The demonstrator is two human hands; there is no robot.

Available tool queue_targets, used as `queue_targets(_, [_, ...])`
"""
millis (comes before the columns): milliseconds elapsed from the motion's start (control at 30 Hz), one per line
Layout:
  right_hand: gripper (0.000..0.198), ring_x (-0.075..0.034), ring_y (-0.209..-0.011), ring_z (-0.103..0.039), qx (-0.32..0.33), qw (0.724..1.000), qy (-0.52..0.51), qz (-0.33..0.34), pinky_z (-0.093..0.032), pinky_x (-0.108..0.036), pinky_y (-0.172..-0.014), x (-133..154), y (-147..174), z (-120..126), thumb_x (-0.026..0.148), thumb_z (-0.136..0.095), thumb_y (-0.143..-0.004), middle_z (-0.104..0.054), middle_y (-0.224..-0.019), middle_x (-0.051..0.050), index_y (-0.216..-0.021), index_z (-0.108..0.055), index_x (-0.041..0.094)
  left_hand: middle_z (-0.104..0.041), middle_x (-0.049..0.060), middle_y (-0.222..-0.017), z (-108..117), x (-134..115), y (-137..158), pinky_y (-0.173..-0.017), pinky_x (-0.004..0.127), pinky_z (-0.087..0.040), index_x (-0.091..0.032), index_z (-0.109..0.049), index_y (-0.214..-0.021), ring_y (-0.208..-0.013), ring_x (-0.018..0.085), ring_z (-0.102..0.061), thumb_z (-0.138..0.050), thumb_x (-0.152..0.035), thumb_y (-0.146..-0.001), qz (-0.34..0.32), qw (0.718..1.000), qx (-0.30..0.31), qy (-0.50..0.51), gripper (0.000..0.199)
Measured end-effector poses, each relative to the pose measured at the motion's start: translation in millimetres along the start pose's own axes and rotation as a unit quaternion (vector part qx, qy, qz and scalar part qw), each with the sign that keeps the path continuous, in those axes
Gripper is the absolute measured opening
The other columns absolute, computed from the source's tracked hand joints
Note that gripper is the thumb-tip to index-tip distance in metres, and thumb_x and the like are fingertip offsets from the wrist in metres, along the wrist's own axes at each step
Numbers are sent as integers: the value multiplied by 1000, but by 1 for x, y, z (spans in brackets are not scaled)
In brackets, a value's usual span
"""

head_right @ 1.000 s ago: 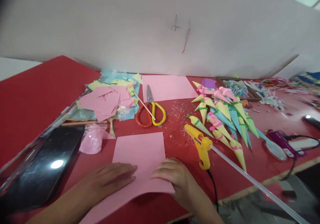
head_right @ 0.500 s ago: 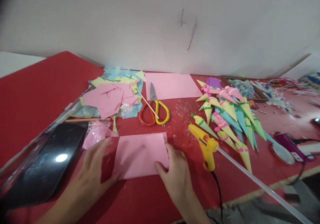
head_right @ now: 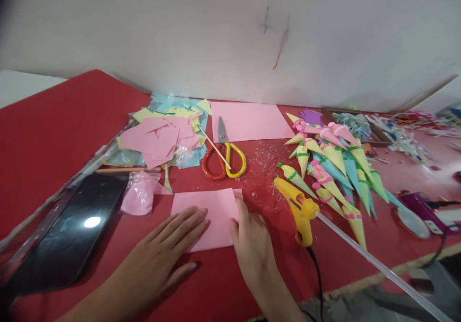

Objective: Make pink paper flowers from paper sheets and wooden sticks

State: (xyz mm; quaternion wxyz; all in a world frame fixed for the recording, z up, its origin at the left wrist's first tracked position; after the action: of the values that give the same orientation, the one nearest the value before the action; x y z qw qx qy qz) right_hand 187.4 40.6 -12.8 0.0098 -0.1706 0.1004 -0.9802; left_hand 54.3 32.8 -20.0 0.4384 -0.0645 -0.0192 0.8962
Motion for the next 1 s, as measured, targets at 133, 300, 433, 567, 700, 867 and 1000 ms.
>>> queue_targets(133, [39, -25, -77, -65, -26, 1000, 11, 5, -53, -36, -63, 2, 1, 3, 17, -38, -81, -64, -100, -17, -119, -42, 8, -32, 0, -139, 0, -1, 2, -100, 34, -28, -25, -21, -135, -126, 20, -29, -34, -51, -84, -3, 1000, 6, -1, 58])
queue_targets(300, [39, -22, -75, -64, -36, 999, 12, 3, -52, -33, -64, 2, 1, 7, 15, -34, -82, -63, -100, -15, -121, -39, 9, -31, 1, -140, 0, -5, 2, -98, 37, -28, -27, -19, -135, -127, 23, -27, -32, -54, -83, -12, 1000, 12, -17, 60])
queue_targets(433, [30, -20, -69, -63, -15, 998, 54, 37, -50, -31, -61, 8, 2, 3, 12, -36, -82, -66, -84, -8, -104, -55, 16, -33, 2, -139, 0, -5, 1, -97, 39, -29, -27, -19, -135, -127, 25, -27, -32, -57, -81, -10, 1000, 4, -23, 63])
queue_targets(567, [30, -19, -67, -61, -13, 996, 83, 25, -47, -29, -59, 7, 3, 2, 10, -36, -81, -64, -75, -6, -102, -58, 16, -34, 4, -139, 0, -9, 2, -95, 43, -30, -31, -17, -135, -125, 29, -29, -34, -59, -79, -14, 999, -1, -34, 65])
queue_targets(700, [32, -19, -68, -60, -15, 996, 88, 14, -47, -29, -59, 7, 4, 2, 10, -35, -82, -62, -73, -6, -103, -57, 17, -30, 6, -140, 0, -12, 2, -93, 48, -30, -35, -14, -135, -125, 33, -28, -38, -61, -76, -16, 1000, 14, -21, 69])
queue_targets(867, [32, -21, -65, -58, -25, 995, 101, 11, -48, -33, -58, 9, 3, 4, 12, -33, -83, -61, -73, -7, -103, -57, 16, -22, 6, -143, -3, -12, 2, -94, 52, -27, -40, -14, -133, -126, 37, -23, -40, -65, -72, -12, 999, 35, 20, 71])
queue_targets(1000, [34, -18, -62, -59, -27, 996, 87, -2, -48, -28, -51, 5, 4, 4, 15, -29, -86, -58, -75, -8, -105, -57, 14, -15, 5, -145, -6, -11, 4, -95, 55, -24, -40, -16, -133, -127, 38, -17, -37, -66, -72, -18, 999, 27, 37, 69])
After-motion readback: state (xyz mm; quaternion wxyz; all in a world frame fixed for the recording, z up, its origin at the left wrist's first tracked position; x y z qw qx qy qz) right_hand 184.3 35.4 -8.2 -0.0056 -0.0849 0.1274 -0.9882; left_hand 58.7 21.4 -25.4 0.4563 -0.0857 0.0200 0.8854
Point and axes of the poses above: each hand's wrist, its own y-axis away from the middle knuckle, its own z-axis out of the back of the hand, x = y × z, the point moved 9 cm from there along -y, towards the middle knuckle
